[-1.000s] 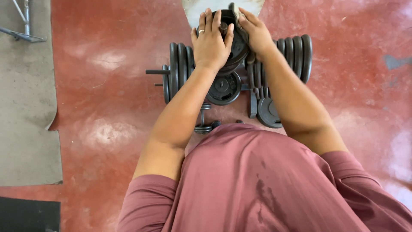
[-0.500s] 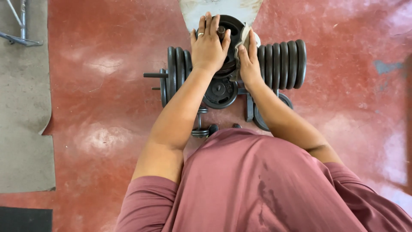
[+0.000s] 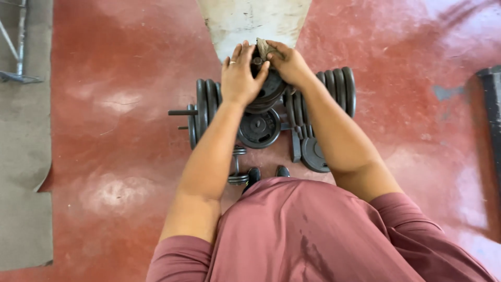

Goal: Cleaning weight plates on a storage rack using a cloth.

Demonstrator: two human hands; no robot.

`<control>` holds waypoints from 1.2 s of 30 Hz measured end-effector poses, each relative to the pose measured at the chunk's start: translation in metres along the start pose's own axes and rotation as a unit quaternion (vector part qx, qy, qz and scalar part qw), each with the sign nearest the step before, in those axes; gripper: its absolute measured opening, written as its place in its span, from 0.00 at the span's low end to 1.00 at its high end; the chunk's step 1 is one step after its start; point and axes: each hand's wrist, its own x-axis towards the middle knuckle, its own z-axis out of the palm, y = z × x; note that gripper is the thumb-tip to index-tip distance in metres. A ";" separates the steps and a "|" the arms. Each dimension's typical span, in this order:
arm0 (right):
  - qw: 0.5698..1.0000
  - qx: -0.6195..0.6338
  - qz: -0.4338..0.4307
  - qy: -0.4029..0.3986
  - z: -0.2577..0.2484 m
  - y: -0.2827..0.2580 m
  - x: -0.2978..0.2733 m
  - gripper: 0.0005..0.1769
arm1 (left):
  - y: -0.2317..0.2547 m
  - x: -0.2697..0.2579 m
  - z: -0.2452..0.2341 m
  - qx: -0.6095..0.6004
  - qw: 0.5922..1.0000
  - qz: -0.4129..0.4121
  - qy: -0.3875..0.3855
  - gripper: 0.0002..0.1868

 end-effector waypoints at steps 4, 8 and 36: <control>0.992 -0.023 -0.095 0.080 0.017 0.054 0.005 0.26 | -0.022 0.012 0.001 -0.041 0.997 0.070 0.010 0.34; 0.969 0.001 -0.186 0.163 0.039 0.101 0.002 0.27 | -0.045 0.027 0.014 -0.039 0.995 0.083 0.043 0.56; 0.947 -0.125 -0.278 0.096 0.005 0.033 0.000 0.21 | 0.029 -0.011 0.009 0.082 0.993 -0.088 0.004 0.36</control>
